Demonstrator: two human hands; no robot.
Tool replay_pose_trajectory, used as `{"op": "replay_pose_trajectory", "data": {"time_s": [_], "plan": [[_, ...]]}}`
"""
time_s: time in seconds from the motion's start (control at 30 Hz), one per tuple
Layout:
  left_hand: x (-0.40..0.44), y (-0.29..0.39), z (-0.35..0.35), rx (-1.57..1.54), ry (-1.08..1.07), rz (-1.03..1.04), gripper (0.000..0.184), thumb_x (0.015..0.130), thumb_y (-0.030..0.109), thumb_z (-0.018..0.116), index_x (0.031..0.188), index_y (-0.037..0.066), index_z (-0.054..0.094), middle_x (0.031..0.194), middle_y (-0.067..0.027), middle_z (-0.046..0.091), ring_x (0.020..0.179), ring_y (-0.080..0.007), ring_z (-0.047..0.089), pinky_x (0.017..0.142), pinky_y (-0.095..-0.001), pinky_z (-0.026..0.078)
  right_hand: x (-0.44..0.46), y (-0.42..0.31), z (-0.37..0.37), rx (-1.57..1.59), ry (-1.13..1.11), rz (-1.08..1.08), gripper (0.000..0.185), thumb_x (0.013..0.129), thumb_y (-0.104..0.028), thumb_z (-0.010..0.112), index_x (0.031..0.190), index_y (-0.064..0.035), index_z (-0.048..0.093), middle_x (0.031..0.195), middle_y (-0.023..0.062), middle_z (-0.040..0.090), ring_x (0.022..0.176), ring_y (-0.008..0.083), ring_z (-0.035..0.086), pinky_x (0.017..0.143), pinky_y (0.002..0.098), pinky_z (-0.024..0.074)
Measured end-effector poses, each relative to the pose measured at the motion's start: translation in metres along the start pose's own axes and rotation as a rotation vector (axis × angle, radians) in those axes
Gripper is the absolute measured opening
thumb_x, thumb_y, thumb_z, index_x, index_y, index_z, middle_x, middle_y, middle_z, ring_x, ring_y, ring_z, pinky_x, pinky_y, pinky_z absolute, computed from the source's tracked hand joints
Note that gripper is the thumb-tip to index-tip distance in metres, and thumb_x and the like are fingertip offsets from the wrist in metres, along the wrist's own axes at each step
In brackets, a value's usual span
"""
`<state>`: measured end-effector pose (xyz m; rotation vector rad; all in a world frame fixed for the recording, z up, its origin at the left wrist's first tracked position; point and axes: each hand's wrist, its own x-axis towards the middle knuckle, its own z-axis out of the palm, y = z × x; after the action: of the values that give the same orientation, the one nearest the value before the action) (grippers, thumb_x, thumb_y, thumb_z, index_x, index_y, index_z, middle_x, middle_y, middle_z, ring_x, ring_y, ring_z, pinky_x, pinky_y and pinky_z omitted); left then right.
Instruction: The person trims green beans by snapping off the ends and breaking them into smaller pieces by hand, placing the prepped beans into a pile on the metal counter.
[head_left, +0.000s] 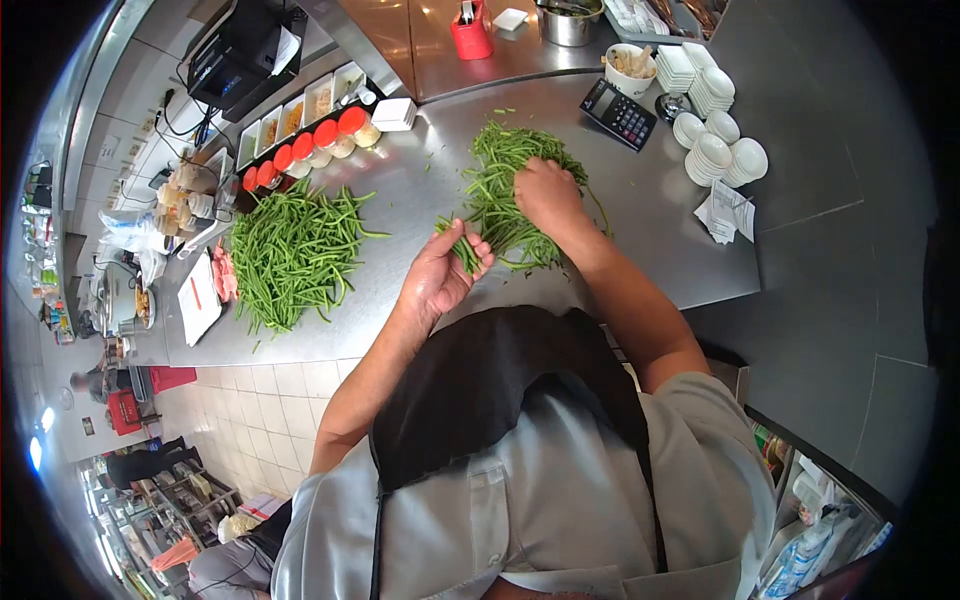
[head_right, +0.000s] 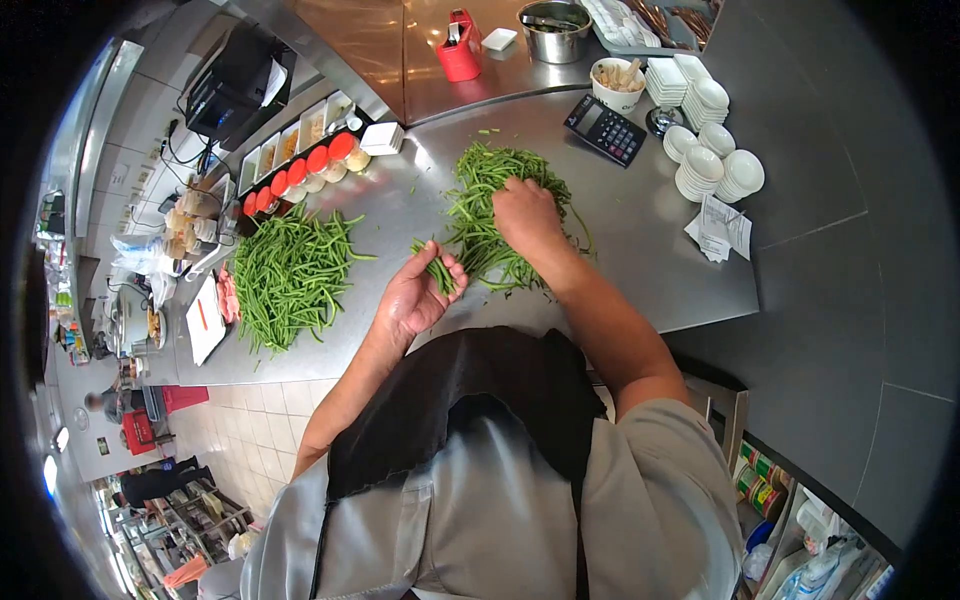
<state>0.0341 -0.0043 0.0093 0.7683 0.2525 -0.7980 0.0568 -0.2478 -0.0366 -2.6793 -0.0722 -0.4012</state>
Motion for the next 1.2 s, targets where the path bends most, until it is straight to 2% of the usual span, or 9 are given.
{"op": "replay_pose_trajectory", "data": {"time_s": [0.23,0.4,0.57,0.67,0.77,0.83,0.97,1.07,1.2], "plan": [[0.004,0.005,-0.006,0.022,0.127,-0.041,0.017,0.109,0.028,0.061,0.109,0.011,0.063,0.084,-0.0011,0.062,0.07,-0.0156,0.057,0.064,-0.0311,0.048,-0.015,0.003,-0.017,0.117,-0.044,0.012,0.008,0.083,-0.011,0.075,0.09,-0.0075,0.074,0.096,0.0132,0.067,0.092,0.0356,0.069,0.082,0.0463,0.0559],[0.004,0.002,0.022,0.344,0.138,0.064,0.016,0.107,0.016,0.062,0.121,0.009,0.067,0.079,0.002,0.06,0.061,-0.0098,0.053,0.054,-0.0244,0.044,-0.023,-0.014,-0.037,0.69,-0.081,0.128,0.017,0.09,-0.018,0.077,0.099,-0.0033,0.077,0.093,0.0128,0.071,0.088,0.0294,0.071,0.08,0.0425,0.0556],[0.014,-0.003,0.026,0.481,0.067,0.161,0.011,0.105,0.014,0.067,0.113,0.009,0.072,0.079,0.0051,0.06,0.06,-0.0067,0.05,0.054,-0.0225,0.041,-0.036,-0.042,-0.03,1.039,-0.225,0.202,0.022,0.094,-0.019,0.075,0.099,0.0025,0.075,0.085,0.0153,0.075,0.076,0.0197,0.069,0.074,0.0353,0.054],[0.015,-0.003,0.02,0.628,0.082,0.213,0.009,0.105,0.014,0.067,0.11,0.008,0.072,0.08,0.0045,0.062,0.063,-0.0083,0.052,0.058,-0.0249,0.044,-0.039,-0.046,-0.046,0.836,-0.319,0.156,0.02,0.093,-0.017,0.074,0.103,0.0004,0.075,0.091,0.0153,0.074,0.079,0.025,0.071,0.074,0.0387,0.0553],[0.007,-0.001,0.025,0.982,0.161,0.302,0.013,0.104,0.017,0.068,0.108,0.005,0.073,0.077,-0.0004,0.065,0.065,-0.0122,0.055,0.062,-0.0307,0.047,-0.043,-0.055,-0.059,0.498,0.094,-0.051,0.022,0.091,-0.016,0.074,0.109,-0.0022,0.073,0.094,0.0137,0.071,0.083,0.0322,0.071,0.074,0.0434,0.0565],[0.0,0.003,0.025,1.369,0.158,0.366,0.017,0.103,0.018,0.068,0.107,0.003,0.073,0.075,-0.0049,0.065,0.067,-0.0148,0.056,0.065,-0.0347,0.048,-0.039,-0.059,-0.073,0.482,0.095,-0.158,0.022,0.09,-0.015,0.073,0.11,-0.0045,0.072,0.094,0.0127,0.068,0.086,0.0355,0.07,0.074,0.0461,0.0569],[-0.009,0.002,0.037,1.424,0.151,0.391,0.019,0.1,0.019,0.068,0.107,0.002,0.072,0.073,-0.0099,0.063,0.068,-0.0159,0.056,0.068,-0.0369,0.048,-0.038,-0.052,-0.066,0.269,0.05,-0.326,0.016,0.089,-0.015,0.073,0.102,-0.0065,0.072,0.089,0.012,0.064,0.083,0.0366,0.066,0.072,0.0457,0.0554],[-0.007,-0.004,0.024,1.432,0.088,0.469,0.017,0.101,0.017,0.067,0.107,0.002,0.072,0.077,-0.0069,0.064,0.069,-0.013,0.055,0.067,-0.0338,0.047,-0.046,-0.058,-0.059,0.247,0.034,-0.282,0.01,0.089,-0.015,0.073,0.09,-0.0064,0.067,0.085,0.0121,0.061,0.076,0.0288,0.066,0.067,0.0431,0.0536],[-0.002,-0.012,0.019,1.224,0.051,0.505,0.015,0.106,0.019,0.065,0.107,0.004,0.069,0.079,0.0001,0.061,0.068,-0.007,0.05,0.063,-0.0273,0.043,-0.054,-0.051,-0.03,1.064,-0.357,0.347,0.016,0.092,-0.017,0.073,0.097,-0.0037,0.066,0.092,0.0081,0.068,0.079,0.017,0.066,0.071,0.0383,0.0541]]}}
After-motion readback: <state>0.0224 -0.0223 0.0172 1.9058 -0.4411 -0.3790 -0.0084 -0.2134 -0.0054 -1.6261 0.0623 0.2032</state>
